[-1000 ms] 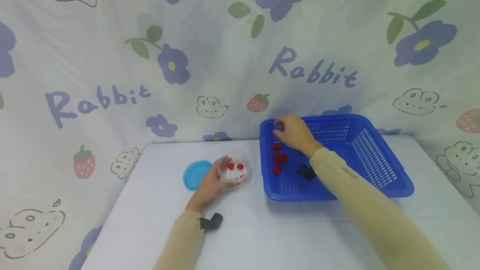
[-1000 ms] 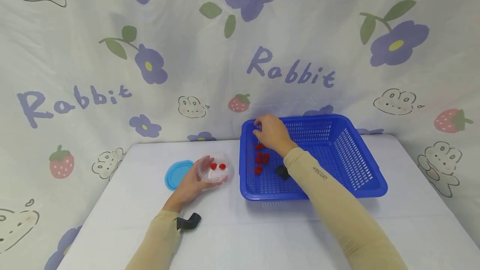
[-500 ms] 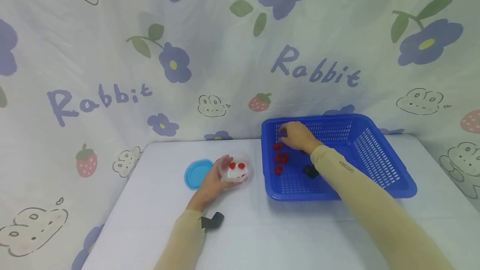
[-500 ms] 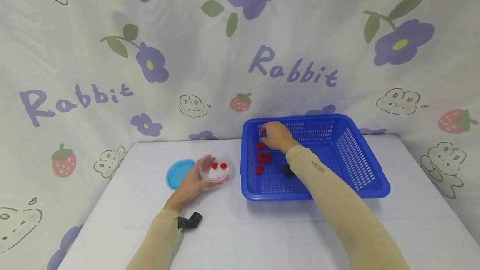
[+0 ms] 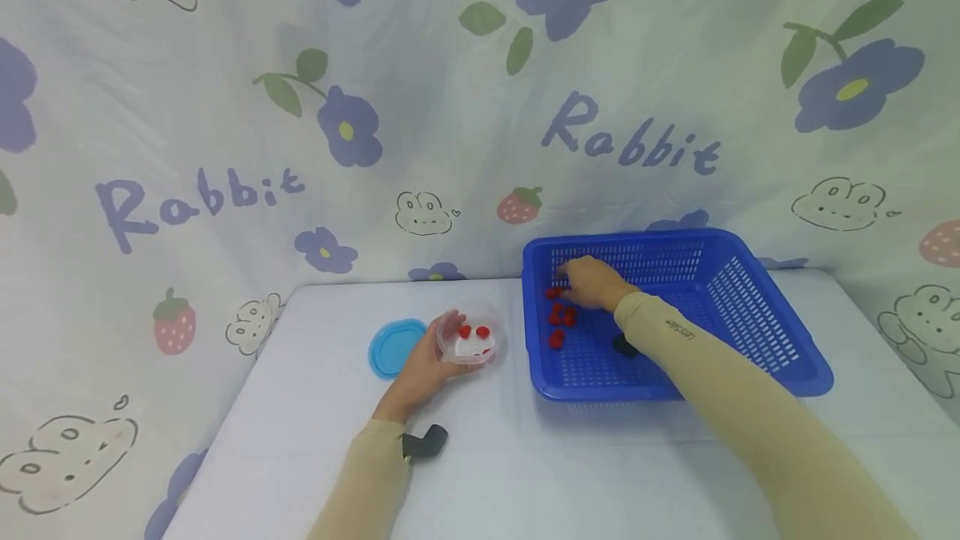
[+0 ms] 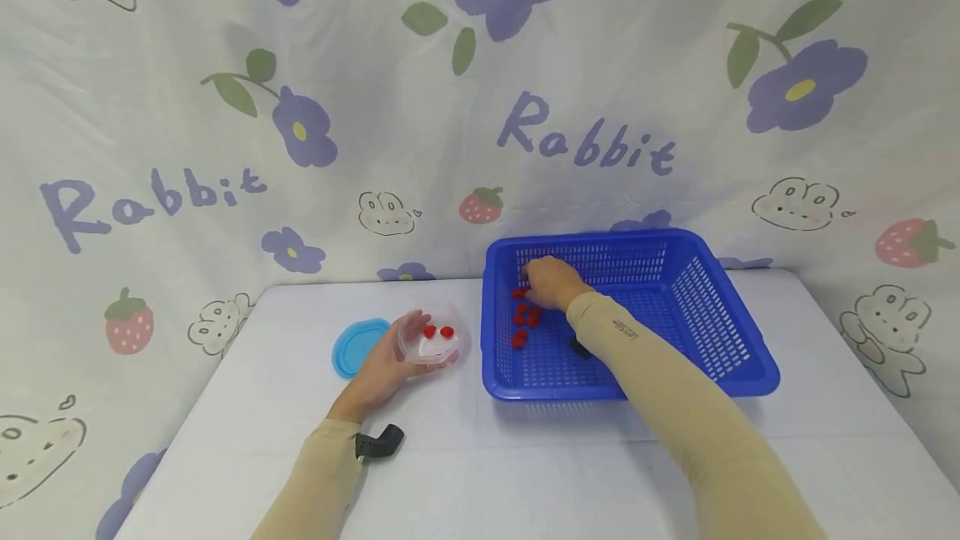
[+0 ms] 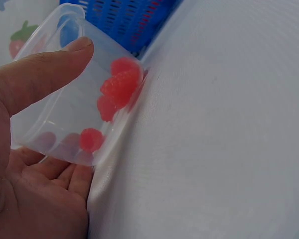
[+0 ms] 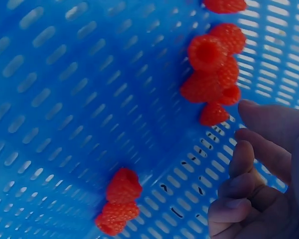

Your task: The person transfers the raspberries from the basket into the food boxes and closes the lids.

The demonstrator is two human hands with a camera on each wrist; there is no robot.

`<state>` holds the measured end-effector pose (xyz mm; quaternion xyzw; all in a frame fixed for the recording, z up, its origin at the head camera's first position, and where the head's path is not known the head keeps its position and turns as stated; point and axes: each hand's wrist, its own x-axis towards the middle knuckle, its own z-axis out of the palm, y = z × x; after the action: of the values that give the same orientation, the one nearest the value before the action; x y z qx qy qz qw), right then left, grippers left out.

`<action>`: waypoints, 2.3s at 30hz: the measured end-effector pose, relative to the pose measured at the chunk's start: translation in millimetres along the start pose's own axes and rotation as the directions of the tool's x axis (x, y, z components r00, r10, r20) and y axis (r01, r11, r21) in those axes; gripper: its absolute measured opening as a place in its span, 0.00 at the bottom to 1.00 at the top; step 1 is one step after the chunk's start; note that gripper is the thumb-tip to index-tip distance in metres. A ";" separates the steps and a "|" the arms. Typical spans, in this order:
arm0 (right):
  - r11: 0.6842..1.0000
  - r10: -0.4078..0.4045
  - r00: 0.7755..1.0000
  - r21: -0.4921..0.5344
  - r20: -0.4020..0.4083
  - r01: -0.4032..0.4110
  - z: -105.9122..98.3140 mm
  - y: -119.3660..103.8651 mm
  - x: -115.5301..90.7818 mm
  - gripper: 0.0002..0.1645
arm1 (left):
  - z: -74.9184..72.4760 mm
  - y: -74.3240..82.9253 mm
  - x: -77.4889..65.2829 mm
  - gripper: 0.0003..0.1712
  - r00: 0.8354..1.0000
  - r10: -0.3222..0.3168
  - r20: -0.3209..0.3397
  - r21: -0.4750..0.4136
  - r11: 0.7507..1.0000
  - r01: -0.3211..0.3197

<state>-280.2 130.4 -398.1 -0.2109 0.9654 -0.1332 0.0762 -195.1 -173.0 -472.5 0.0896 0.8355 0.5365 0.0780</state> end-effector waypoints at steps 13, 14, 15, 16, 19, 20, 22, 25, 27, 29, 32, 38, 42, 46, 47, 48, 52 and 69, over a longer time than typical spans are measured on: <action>0.999 0.034 0.999 -0.035 0.000 -0.034 12.4 3.3 2.1 0.20 | -0.7 2.3 0.5 0.53 1.000 0.003 0.016 -0.007 1.000 -0.003; 0.998 0.039 0.999 -0.045 -0.009 -0.040 13.5 3.9 2.7 0.20 | -0.8 2.2 0.7 0.54 1.000 0.001 0.016 -0.006 1.000 -0.001; 0.998 0.048 0.999 -0.051 -0.017 -0.049 14.5 4.2 3.1 0.20 | -1.0 1.9 0.8 0.54 1.000 0.004 0.017 -0.008 1.000 -0.004; 0.997 0.060 0.998 -0.054 -0.023 -0.061 15.3 4.3 3.5 0.20 | -1.1 1.6 0.9 0.54 1.000 0.004 0.016 -0.007 1.000 -0.004; 0.994 0.087 0.996 -0.056 -0.029 -0.089 18.2 6.4 3.9 0.18 | -0.7 -3.9 2.9 0.55 1.000 0.020 0.007 -0.010 1.000 -0.020; 0.994 0.096 0.995 -0.056 -0.028 -0.097 19.0 7.1 4.1 0.16 | -0.8 -3.8 3.0 0.54 1.000 0.024 0.006 -0.011 1.000 -0.024; 0.992 0.109 0.994 -0.057 -0.026 -0.110 19.8 7.8 4.3 0.12 | -0.8 -3.5 3.0 0.54 1.000 0.030 0.004 -0.013 0.999 -0.029; 0.992 0.111 0.993 -0.063 -0.030 -0.113 19.3 8.2 4.2 0.09 | -0.7 -3.7 3.4 0.54 0.999 0.032 0.000 -0.008 0.999 -0.032; 0.992 0.109 0.993 -0.059 -0.043 -0.111 17.6 7.9 4.0 0.09 | -0.5 -3.8 3.6 0.53 0.999 0.034 0.000 -0.008 0.999 -0.034; 0.992 0.107 0.993 -0.053 -0.056 -0.110 15.4 7.5 3.5 0.10 | -0.4 -3.8 3.8 0.53 1.000 0.031 -0.001 -0.006 0.999 -0.031; 0.993 0.113 0.990 -0.037 -0.079 -0.116 11.6 6.0 2.8 0.11 | -0.3 -3.9 3.8 0.53 0.999 0.033 -0.001 -0.010 0.999 -0.033; 0.995 0.097 0.990 -0.003 -0.105 -0.098 3.9 0.8 1.1 0.13 | -0.2 -4.7 3.2 0.53 0.999 0.043 0.000 -0.018 0.999 -0.043; 0.996 0.093 0.988 0.016 -0.127 -0.091 -3.2 -2.8 -0.8 0.13 | 0.3 -4.7 3.3 0.53 0.999 0.033 -0.001 -0.007 0.999 -0.033; 0.995 0.097 0.985 0.045 -0.141 -0.091 -12.6 -8.7 -7.0 0.13 | 0.9 -4.6 2.9 0.54 1.000 0.028 -0.002 -0.001 1.000 -0.028; 0.994 0.100 0.985 0.054 -0.142 -0.094 -14.9 -10.4 -9.0 0.12 | 1.0 -4.5 2.7 0.54 1.000 0.027 -0.002 -0.003 1.000 -0.027; 0.993 0.104 0.984 0.064 -0.145 -0.096 -16.9 -12.2 -11.1 0.12 | 1.1 -4.3 2.5 0.54 1.000 0.023 -0.002 -0.004 1.000 -0.023; 0.991 0.111 0.981 0.094 -0.161 -0.097 -23.7 -18.6 -19.2 0.12 | 1.5 -4.4 2.7 0.54 1.000 0.020 -0.003 -0.006 1.000 -0.020; 0.979 0.073 0.968 0.204 -0.241 -0.022 -47.6 -54.0 -58.4 0.13 | 0.2 -4.4 1.2 0.53 1.000 0.022 0.000 0.001 1.000 -0.022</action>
<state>-216.5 118.7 -331.8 -0.1606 0.9538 -0.2529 -0.0209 -196.5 -174.4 -476.7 0.0991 0.8346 0.5370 0.0720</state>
